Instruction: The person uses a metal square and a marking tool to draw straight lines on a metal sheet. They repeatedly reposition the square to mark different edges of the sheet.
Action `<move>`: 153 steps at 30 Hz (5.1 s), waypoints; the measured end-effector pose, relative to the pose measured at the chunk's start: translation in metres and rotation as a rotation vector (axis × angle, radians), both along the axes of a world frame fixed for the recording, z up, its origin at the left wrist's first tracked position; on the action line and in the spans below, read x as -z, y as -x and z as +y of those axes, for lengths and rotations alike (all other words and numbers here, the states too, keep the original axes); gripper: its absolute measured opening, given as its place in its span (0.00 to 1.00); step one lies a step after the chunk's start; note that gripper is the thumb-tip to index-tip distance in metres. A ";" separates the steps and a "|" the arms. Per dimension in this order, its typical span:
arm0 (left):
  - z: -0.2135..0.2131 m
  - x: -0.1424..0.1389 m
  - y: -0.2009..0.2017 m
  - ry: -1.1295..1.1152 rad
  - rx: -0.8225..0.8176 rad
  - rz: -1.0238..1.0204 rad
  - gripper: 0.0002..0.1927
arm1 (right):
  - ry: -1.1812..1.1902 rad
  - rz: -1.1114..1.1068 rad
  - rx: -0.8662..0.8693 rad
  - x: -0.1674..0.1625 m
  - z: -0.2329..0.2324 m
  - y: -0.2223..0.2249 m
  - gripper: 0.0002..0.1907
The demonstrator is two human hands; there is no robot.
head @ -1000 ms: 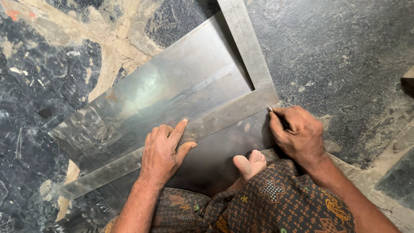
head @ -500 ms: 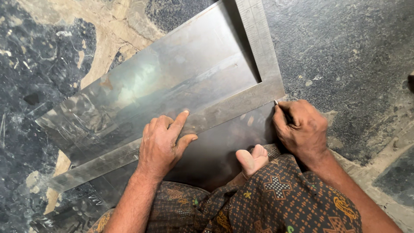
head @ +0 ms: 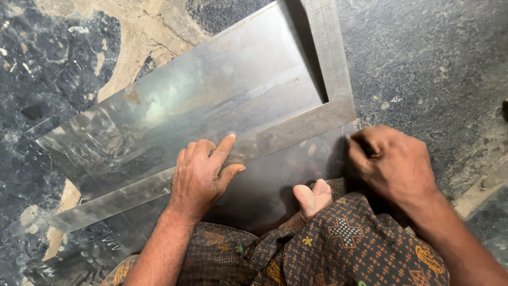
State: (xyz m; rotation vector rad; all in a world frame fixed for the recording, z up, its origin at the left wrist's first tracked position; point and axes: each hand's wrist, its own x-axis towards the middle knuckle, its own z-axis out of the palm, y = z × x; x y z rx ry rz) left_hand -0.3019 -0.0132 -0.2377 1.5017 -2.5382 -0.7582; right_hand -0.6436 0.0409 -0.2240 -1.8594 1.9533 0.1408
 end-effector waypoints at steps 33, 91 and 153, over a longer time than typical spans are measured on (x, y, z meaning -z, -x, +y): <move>0.006 -0.006 -0.016 -0.053 -0.008 -0.058 0.35 | 0.011 -0.196 0.344 -0.014 0.036 0.011 0.13; 0.011 0.006 -0.030 -0.038 -0.013 -0.045 0.34 | -0.085 -0.301 0.033 0.016 -0.011 -0.043 0.10; 0.031 -0.010 -0.078 -0.072 -0.133 -0.068 0.34 | -0.365 -0.356 -0.364 -0.047 -0.044 -0.089 0.23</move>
